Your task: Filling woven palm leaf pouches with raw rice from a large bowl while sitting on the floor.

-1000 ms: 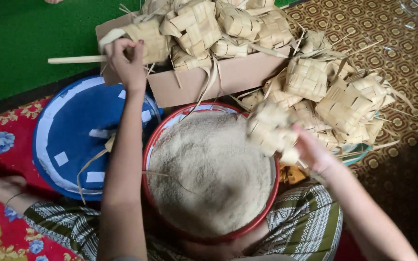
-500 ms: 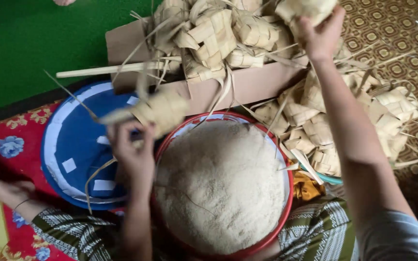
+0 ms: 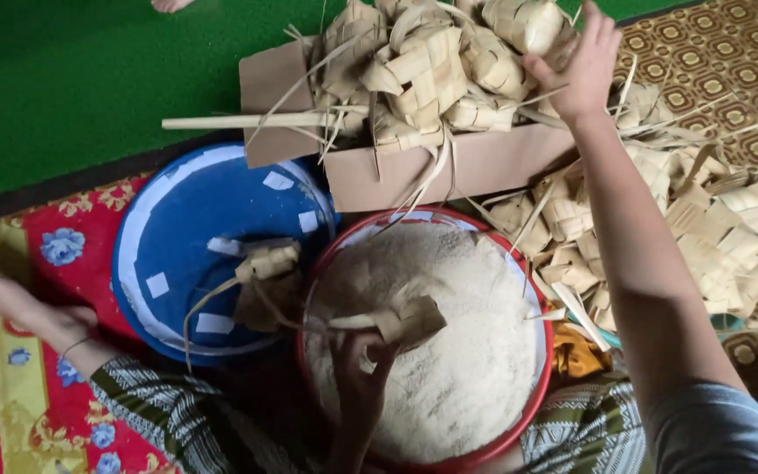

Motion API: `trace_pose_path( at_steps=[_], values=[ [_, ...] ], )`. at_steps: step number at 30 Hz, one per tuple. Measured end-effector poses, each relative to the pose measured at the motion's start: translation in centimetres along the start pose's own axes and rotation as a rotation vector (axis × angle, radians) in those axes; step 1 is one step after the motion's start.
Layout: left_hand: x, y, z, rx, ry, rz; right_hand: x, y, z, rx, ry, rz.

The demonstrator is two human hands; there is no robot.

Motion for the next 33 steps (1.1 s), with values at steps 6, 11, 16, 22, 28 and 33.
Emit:
trace_pose_path(
  at_steps=[6, 11, 16, 22, 28, 33],
  values=[
    [0.0, 1.7, -0.4, 0.065, 0.009, -0.052, 8.2, 15.8, 9.4, -0.235, -0.401, -0.101],
    [-3.5, 2.4, -0.7, 0.125, 0.077, -0.027, 11.0, 33.4, 8.1, 0.063, -0.594, -0.452],
    [-2.6, 5.1, -2.4, 0.174, 0.111, -0.056, 17.6, 39.2, 10.8, 0.211, -0.749, -0.460],
    [-2.4, 8.8, -3.0, 0.132, 0.082, -0.094, 23.4, 39.1, 14.4, 0.301, -0.901, -0.378],
    [-0.8, 12.3, -2.4, 0.126, 0.081, -0.103, 25.0, 42.2, 16.5, 0.332, -0.913, -0.320],
    [-0.7, 14.7, -2.2, 0.089, 0.116, -0.154, 25.9, 44.6, 18.4, 0.315, -0.874, -0.219]
  ],
)
Point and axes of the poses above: each hand's wrist, its own y-axis away from the middle knuckle, its own z-axis out of the back of the hand, x = y × z, the point moved 1 cm from there along -y, towards the middle knuckle, and after that the axes turned 1 degree about z, right-handed, at the moved point
